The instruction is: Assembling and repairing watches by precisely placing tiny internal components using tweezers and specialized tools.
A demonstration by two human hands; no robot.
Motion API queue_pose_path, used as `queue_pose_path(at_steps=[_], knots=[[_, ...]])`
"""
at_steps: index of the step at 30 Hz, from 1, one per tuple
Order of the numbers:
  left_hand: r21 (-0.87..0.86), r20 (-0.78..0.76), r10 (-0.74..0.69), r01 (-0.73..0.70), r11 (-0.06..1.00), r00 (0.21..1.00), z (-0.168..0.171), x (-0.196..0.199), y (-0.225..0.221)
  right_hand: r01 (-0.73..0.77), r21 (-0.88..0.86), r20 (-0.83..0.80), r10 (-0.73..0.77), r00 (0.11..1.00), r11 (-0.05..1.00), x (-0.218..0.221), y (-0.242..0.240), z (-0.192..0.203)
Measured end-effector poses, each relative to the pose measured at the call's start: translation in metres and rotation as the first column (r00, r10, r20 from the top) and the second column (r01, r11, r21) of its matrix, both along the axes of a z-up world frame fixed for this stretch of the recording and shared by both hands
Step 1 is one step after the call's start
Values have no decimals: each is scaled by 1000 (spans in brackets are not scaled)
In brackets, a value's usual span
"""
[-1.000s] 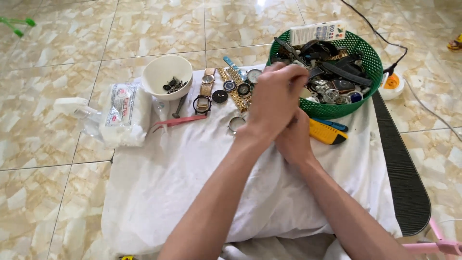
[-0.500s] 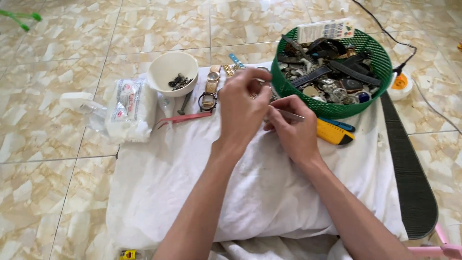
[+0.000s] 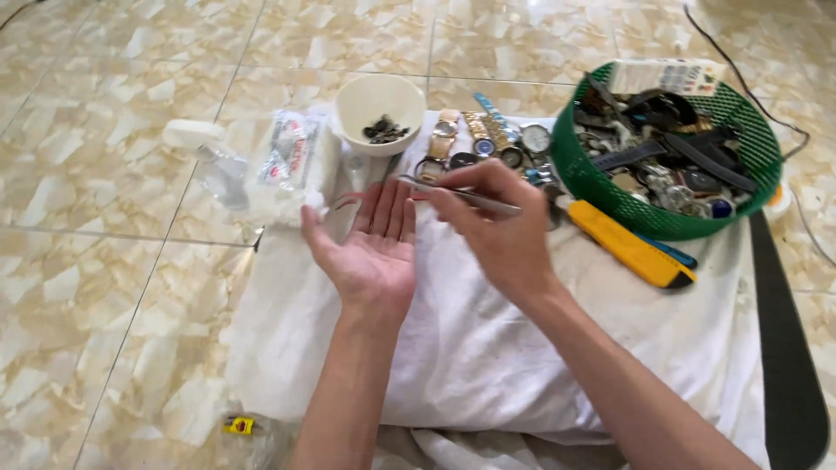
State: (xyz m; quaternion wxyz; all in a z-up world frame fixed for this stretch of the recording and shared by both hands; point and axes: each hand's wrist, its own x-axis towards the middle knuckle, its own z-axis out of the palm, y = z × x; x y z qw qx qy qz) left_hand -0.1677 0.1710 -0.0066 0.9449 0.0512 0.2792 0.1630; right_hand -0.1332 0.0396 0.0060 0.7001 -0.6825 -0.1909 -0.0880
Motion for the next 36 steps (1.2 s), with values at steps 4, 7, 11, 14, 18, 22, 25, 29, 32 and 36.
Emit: queue_pose_path(at_steps=[4, 7, 11, 14, 18, 22, 25, 29, 32, 36], knots=[[-153, -34, 80, -84, 985, 996, 15, -12, 15, -23, -50, 1, 23, 1000, 998, -13, 52, 7], [-116, 2, 47, -47, 992, 999, 3, -6, 27, -59, -142, 21, 62, 998, 988, -10, 72, 2], [-25, 41, 43, -42, 999, 998, -10, 0, 32, 39, -300, 117, -4, 993, 953, -6, 87, -5], [4, 42, 24, -24, 1000, 999, -24, 2, 36, 5, -344, 135, 44, 990, 939, -7, 88, -7], [80, 68, 8, -13, 997, 998, -14, 2, 35, -26, -371, 192, 104, 976, 928, -7, 86, -9], [83, 96, 4, -12, 996, 995, -26, 8, 40, 5, -349, 146, 49, 988, 937, -8, 84, -15], [-1, 70, -9, 9, 1000, 998, -41, 19, 50, 9, -313, 114, 28, 993, 950, -8, 80, -13], [-105, 36, -17, 20, 994, 999, -52, 27, 58, -63, -247, 21, 71, 997, 967, -7, 71, -5], [-138, 15, -55, 57, 989, 998, -53, 29, 61, -94, -228, -22, 92, 996, 969, -7, 64, -2], [-141, -7, -112, 110, 984, 994, -67, 37, 71, -124, -209, -111, 103, 989, 970, -12, 59, 3]])
